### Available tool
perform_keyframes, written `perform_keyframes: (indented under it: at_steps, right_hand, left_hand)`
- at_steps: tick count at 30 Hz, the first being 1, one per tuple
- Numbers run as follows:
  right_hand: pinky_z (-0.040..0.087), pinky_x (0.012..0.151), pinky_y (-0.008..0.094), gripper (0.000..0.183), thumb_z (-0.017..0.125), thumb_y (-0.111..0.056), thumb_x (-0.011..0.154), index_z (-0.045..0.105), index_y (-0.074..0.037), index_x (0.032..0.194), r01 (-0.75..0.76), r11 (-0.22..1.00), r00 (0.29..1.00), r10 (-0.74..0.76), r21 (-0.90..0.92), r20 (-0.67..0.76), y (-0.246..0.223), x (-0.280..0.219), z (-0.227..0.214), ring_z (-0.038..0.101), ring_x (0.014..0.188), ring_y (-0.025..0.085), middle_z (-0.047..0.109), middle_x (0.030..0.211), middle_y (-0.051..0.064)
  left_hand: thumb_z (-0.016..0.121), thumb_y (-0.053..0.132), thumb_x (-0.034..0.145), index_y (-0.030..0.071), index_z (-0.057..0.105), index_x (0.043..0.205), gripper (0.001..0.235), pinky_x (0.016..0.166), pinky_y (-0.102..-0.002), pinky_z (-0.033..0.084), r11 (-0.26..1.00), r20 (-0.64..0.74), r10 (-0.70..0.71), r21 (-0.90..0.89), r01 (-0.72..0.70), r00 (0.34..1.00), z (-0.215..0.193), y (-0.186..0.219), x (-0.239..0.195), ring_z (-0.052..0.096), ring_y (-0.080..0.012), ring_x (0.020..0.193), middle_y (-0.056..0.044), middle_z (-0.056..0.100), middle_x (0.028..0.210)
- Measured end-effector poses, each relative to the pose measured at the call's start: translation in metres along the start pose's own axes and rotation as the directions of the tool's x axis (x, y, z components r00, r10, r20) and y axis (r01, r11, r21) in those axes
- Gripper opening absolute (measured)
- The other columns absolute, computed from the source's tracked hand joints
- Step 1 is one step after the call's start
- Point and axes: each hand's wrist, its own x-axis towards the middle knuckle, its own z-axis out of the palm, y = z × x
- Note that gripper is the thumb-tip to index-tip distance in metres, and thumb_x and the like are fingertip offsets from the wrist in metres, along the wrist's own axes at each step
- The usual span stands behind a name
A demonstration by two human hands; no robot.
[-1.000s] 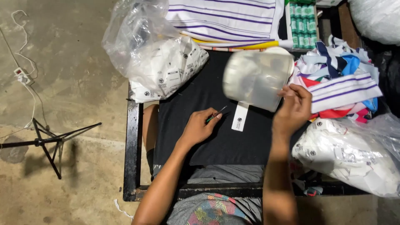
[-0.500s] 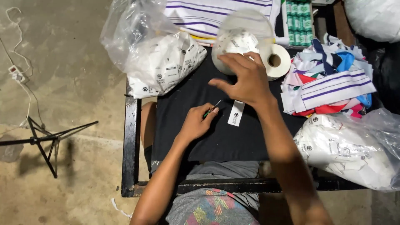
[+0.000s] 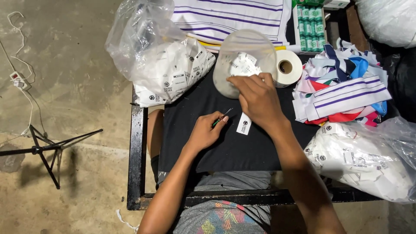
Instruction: Cutting individual garment labels from a continuous roll using a small handheld blade.
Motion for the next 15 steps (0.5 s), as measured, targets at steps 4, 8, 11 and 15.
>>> perform_keyframes:
  at_steps: [4, 8, 11, 15]
  right_hand:
    - [0.043, 0.094, 0.039, 0.045, 0.059, 0.003, 0.092, 0.064, -0.013, 0.133, 0.022, 0.998, 0.997, -0.017, 0.066, -0.072, -0.007, -0.005, 0.009, 0.068, 0.099, 0.024, 0.071, 0.111, 0.005]
    - [0.042, 0.105, 0.050, 0.037, 0.065, -0.006, 0.096, 0.067, -0.011, 0.133, 0.115, 0.985, 0.970, -0.084, 0.130, -0.226, -0.013, -0.003, -0.001, 0.061, 0.123, 0.036, 0.065, 0.131, 0.014]
    - [0.049, 0.095, 0.050, 0.017, 0.060, 0.000, 0.099, 0.069, 0.004, 0.114, -0.006, 0.975, 0.876, 0.111, 0.221, -0.470, -0.015, -0.026, -0.008, 0.066, 0.104, 0.040, 0.069, 0.111, 0.019]
    - [0.051, 0.078, 0.041, 0.016, 0.062, 0.002, 0.099, 0.068, 0.001, 0.113, -0.332, 0.911, 0.811, 0.409, 0.246, -0.419, -0.009, -0.071, 0.005, 0.065, 0.080, 0.031, 0.065, 0.088, 0.013]
  left_hand:
    - [0.063, 0.012, 0.098, 0.005, 0.066, 0.083, 0.017, 0.052, -0.034, 0.043, 1.000, 0.005, -0.009, 0.003, 0.009, 1.000, 0.001, -0.003, -0.001, 0.056, -0.0229, 0.055, -0.015, 0.060, 0.058]
    - [0.063, 0.012, 0.097, 0.005, 0.066, 0.084, 0.016, 0.052, -0.036, 0.043, 1.000, -0.004, -0.003, 0.007, 0.003, 1.000, 0.000, -0.001, 0.000, 0.058, -0.0258, 0.055, -0.017, 0.061, 0.059]
    - [0.063, 0.012, 0.097, 0.004, 0.067, 0.084, 0.015, 0.052, -0.036, 0.044, 1.000, -0.010, -0.020, -0.008, 0.020, 1.000, 0.000, 0.003, -0.004, 0.058, -0.0257, 0.055, -0.018, 0.061, 0.059]
    - [0.063, 0.012, 0.098, 0.006, 0.069, 0.085, 0.015, 0.052, -0.034, 0.044, 1.000, 0.005, -0.017, -0.015, 0.017, 1.000, 0.000, 0.007, -0.001, 0.058, -0.0242, 0.054, -0.016, 0.061, 0.057]
